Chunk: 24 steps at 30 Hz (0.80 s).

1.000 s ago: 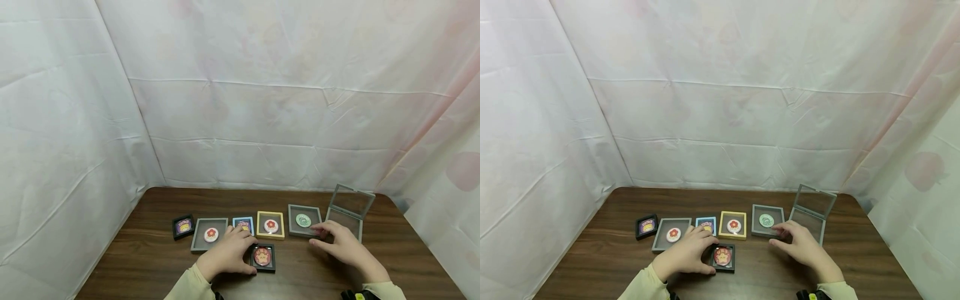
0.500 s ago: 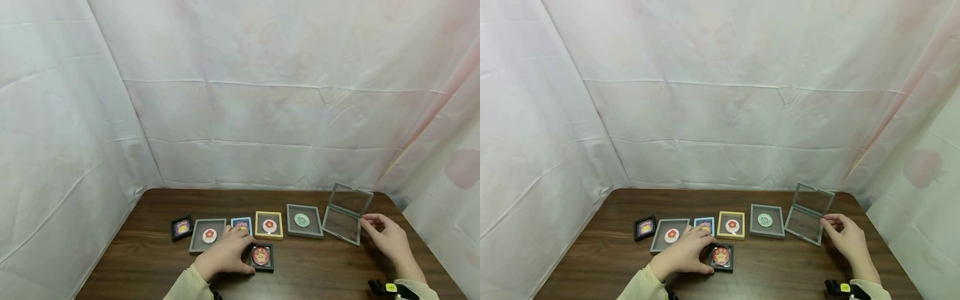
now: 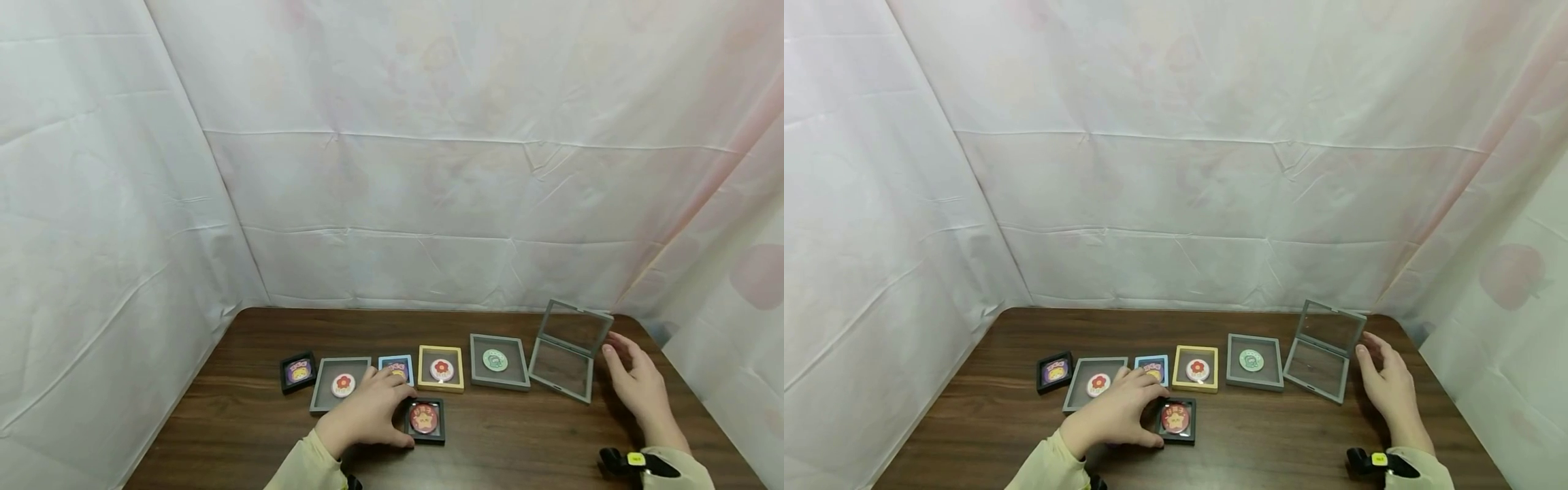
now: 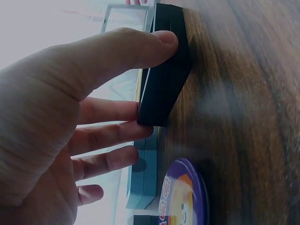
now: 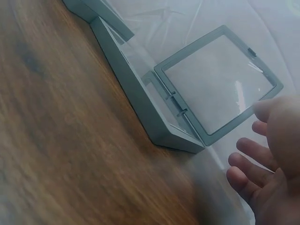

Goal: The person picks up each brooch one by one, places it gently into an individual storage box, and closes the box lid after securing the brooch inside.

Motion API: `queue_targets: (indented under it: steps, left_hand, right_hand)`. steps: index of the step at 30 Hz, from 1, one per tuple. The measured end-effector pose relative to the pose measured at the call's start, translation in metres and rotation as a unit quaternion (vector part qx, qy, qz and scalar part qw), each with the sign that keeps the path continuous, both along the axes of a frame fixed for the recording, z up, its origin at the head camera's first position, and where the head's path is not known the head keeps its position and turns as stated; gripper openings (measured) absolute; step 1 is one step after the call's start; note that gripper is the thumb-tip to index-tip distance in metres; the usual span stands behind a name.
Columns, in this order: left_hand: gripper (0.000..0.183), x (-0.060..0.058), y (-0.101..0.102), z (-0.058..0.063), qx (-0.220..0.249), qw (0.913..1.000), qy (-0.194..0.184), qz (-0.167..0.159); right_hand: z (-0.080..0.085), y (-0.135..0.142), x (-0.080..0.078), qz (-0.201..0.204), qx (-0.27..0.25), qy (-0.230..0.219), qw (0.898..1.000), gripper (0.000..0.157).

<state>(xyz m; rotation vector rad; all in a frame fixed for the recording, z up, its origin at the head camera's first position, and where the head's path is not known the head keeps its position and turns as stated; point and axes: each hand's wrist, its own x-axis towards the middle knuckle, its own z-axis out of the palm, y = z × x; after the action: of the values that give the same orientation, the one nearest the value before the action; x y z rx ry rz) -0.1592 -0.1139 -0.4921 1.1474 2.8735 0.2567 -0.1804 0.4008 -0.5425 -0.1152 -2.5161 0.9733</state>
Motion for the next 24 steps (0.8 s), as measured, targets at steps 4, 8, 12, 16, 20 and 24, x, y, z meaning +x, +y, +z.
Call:
queue_targets:
  steps: [4, 8, 12, 16, 20, 24]
  left_hand:
    - [0.072, 0.000, -0.001, 0.001, -0.001, 1.0000, 0.003, 0.002]
    - [0.072, 0.000, 0.000, 0.001, -0.001, 1.0000, 0.002, 0.002]
    - [0.072, -0.001, 0.000, 0.000, -0.002, 1.0000, 0.001, 0.001]
    - [0.072, -0.001, 0.000, -0.001, -0.003, 1.0000, 0.000, 0.001]
    - [0.071, -0.001, 0.000, 0.000, -0.005, 1.0000, -0.004, 0.004]
    - [0.071, -0.002, 0.000, 0.000, -0.006, 0.9999, -0.008, 0.007]
  right_hand:
    - [-0.002, 0.001, -0.004, 0.005, -0.022, -0.027, 0.999, 0.056]
    - [-0.002, 0.002, -0.010, 0.004, -0.029, -0.060, 0.998, 0.061]
    - [-0.003, 0.002, -0.015, 0.006, -0.033, -0.080, 0.996, 0.062]
    - [-0.005, -0.002, -0.017, 0.011, -0.030, -0.065, 0.997, 0.054]
    - [-0.009, -0.004, -0.019, 0.026, -0.024, -0.027, 0.999, 0.043]
    - [-0.011, -0.005, -0.019, 0.038, -0.027, -0.008, 0.999, 0.038]
